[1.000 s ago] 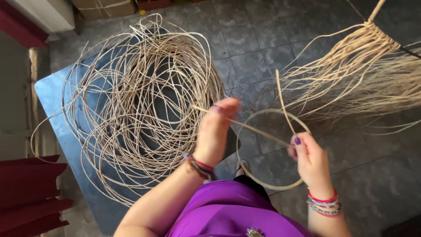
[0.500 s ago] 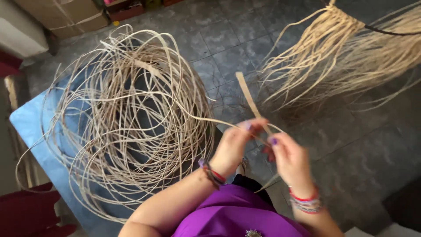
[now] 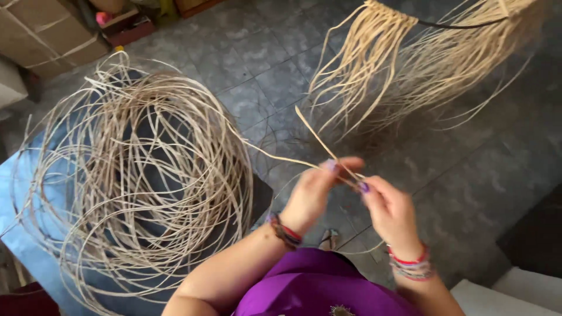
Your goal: Weaving natural fiber strands onto a circular frame using knotting techniques
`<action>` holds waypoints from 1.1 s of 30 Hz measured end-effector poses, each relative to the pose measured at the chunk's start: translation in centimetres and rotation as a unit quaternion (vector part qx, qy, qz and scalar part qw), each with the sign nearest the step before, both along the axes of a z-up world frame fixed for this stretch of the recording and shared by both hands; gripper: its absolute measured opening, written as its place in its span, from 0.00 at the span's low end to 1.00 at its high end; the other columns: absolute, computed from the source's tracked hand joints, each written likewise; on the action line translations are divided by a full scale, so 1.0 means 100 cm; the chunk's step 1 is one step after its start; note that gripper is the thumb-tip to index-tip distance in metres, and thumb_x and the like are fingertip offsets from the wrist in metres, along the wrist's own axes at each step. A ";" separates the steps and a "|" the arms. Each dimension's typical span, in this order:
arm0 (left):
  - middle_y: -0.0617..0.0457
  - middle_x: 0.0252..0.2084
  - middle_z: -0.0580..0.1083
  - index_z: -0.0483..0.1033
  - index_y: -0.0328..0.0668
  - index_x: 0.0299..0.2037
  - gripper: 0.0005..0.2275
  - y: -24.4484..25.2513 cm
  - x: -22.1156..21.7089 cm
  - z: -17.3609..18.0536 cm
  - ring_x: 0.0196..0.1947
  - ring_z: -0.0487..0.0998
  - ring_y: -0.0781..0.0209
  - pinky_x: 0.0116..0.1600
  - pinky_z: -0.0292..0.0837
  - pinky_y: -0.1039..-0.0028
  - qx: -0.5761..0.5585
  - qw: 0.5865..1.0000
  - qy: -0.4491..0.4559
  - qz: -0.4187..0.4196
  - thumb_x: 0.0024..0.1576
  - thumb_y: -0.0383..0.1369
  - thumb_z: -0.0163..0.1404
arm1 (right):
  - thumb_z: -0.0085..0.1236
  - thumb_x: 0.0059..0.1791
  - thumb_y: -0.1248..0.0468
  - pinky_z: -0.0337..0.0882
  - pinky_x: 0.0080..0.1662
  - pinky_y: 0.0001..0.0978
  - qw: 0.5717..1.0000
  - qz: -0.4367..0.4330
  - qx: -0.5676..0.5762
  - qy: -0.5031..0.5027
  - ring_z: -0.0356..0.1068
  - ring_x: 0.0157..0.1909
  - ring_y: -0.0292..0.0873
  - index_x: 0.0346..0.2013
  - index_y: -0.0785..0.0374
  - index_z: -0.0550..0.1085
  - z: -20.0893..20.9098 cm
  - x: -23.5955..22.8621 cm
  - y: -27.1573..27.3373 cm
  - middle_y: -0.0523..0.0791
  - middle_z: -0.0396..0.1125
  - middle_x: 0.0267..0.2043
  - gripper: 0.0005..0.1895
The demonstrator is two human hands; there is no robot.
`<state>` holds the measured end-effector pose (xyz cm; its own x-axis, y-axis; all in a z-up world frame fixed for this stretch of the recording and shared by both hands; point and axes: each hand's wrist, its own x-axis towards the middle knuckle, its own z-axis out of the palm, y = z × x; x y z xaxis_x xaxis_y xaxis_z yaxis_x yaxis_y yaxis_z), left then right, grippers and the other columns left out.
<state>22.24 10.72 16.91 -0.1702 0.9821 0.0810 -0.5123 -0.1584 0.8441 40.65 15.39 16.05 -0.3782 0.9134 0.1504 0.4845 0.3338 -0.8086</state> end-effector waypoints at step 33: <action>0.34 0.53 0.77 0.72 0.28 0.63 0.26 0.148 0.223 -0.017 0.59 0.76 0.48 0.68 0.63 0.60 0.001 0.998 -0.054 -0.039 0.68 0.46 0.37 | 0.51 0.54 0.64 0.73 0.24 0.24 0.989 -0.041 -0.115 0.082 0.66 0.15 0.33 0.37 0.59 0.82 0.030 0.187 0.116 0.44 0.71 0.13 0.11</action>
